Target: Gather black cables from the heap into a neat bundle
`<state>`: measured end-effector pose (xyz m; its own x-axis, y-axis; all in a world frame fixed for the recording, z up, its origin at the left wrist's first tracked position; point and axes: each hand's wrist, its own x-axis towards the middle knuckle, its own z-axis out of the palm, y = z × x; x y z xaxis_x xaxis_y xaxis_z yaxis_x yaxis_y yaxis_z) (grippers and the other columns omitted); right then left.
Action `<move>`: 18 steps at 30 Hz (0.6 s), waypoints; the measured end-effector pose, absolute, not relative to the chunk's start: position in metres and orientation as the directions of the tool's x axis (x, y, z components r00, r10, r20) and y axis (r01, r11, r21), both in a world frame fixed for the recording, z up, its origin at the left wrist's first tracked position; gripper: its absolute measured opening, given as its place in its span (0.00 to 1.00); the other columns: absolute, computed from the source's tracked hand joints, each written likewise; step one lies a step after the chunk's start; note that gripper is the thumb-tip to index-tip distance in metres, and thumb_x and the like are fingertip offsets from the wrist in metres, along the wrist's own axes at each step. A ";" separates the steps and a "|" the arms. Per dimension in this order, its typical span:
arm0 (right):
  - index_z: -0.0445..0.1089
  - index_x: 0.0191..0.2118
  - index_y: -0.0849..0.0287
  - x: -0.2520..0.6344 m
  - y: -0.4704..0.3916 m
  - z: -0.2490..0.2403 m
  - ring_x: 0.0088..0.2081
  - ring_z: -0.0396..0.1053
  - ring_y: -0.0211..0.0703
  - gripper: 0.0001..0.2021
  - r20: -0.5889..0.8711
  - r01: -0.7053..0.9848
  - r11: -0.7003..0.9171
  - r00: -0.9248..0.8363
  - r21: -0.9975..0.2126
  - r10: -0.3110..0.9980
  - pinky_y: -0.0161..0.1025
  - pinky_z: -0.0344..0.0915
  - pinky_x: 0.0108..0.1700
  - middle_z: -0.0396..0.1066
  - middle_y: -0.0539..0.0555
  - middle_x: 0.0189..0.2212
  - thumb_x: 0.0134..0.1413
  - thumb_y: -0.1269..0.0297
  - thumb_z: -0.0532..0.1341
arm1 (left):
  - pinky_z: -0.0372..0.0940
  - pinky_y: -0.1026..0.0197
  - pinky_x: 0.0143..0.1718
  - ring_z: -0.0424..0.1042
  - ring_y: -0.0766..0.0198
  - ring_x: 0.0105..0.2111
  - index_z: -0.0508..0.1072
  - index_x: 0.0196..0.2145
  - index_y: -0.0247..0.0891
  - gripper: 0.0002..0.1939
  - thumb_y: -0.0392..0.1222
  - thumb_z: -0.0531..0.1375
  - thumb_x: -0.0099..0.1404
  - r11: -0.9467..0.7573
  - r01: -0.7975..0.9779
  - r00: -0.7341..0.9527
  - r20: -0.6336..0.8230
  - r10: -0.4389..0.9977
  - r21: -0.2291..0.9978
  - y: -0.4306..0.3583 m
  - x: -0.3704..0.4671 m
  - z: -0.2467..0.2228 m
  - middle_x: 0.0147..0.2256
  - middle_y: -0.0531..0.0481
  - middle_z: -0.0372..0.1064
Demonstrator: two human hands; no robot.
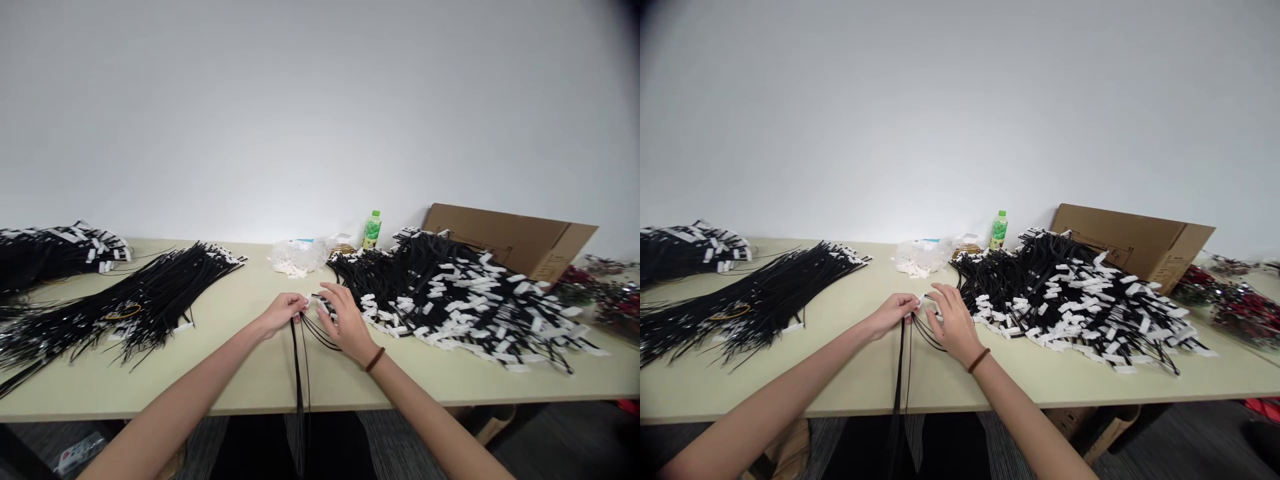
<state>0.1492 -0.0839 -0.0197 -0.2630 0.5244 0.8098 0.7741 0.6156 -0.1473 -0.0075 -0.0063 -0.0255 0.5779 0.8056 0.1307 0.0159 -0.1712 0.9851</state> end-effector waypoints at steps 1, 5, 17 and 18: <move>0.60 0.46 0.60 0.148 -0.086 -0.019 0.50 0.55 0.47 0.13 0.800 0.766 0.633 -0.307 -0.114 0.516 0.50 0.56 0.51 0.59 0.59 0.48 0.53 0.70 0.53 | 0.53 0.66 0.24 0.57 0.73 0.19 0.66 0.23 0.31 0.19 0.54 0.59 0.51 -0.169 0.009 0.567 0.134 0.813 0.986 -0.006 -0.007 -0.025 0.21 0.55 0.59; 0.66 0.41 0.55 0.143 -0.089 -0.021 0.52 0.53 0.47 0.14 0.721 0.688 0.726 -0.497 -0.012 0.482 0.51 0.56 0.51 0.60 0.55 0.47 0.47 0.75 0.55 | 0.52 0.66 0.23 0.57 0.72 0.19 0.67 0.24 0.32 0.18 0.54 0.58 0.50 -0.182 0.018 0.541 0.143 0.829 0.983 -0.006 -0.008 -0.025 0.20 0.56 0.59; 0.69 0.38 0.57 0.141 -0.082 -0.019 0.41 0.66 0.40 0.09 0.735 0.461 0.732 -0.218 -0.502 0.642 0.42 0.64 0.46 0.70 0.54 0.37 0.57 0.69 0.51 | 0.50 0.68 0.21 0.53 0.72 0.19 0.67 0.22 0.32 0.19 0.55 0.57 0.51 -0.224 0.009 0.517 0.188 0.835 0.974 -0.007 -0.007 -0.023 0.19 0.56 0.58; 0.69 0.37 0.58 0.143 -0.082 -0.018 0.40 0.67 0.41 0.09 0.715 0.415 0.693 -0.130 -0.590 0.687 0.42 0.65 0.45 0.70 0.54 0.36 0.56 0.66 0.52 | 0.50 0.68 0.21 0.54 0.72 0.19 0.67 0.23 0.32 0.20 0.55 0.57 0.51 -0.219 0.006 0.506 0.186 0.842 0.976 -0.006 -0.007 -0.023 0.20 0.55 0.58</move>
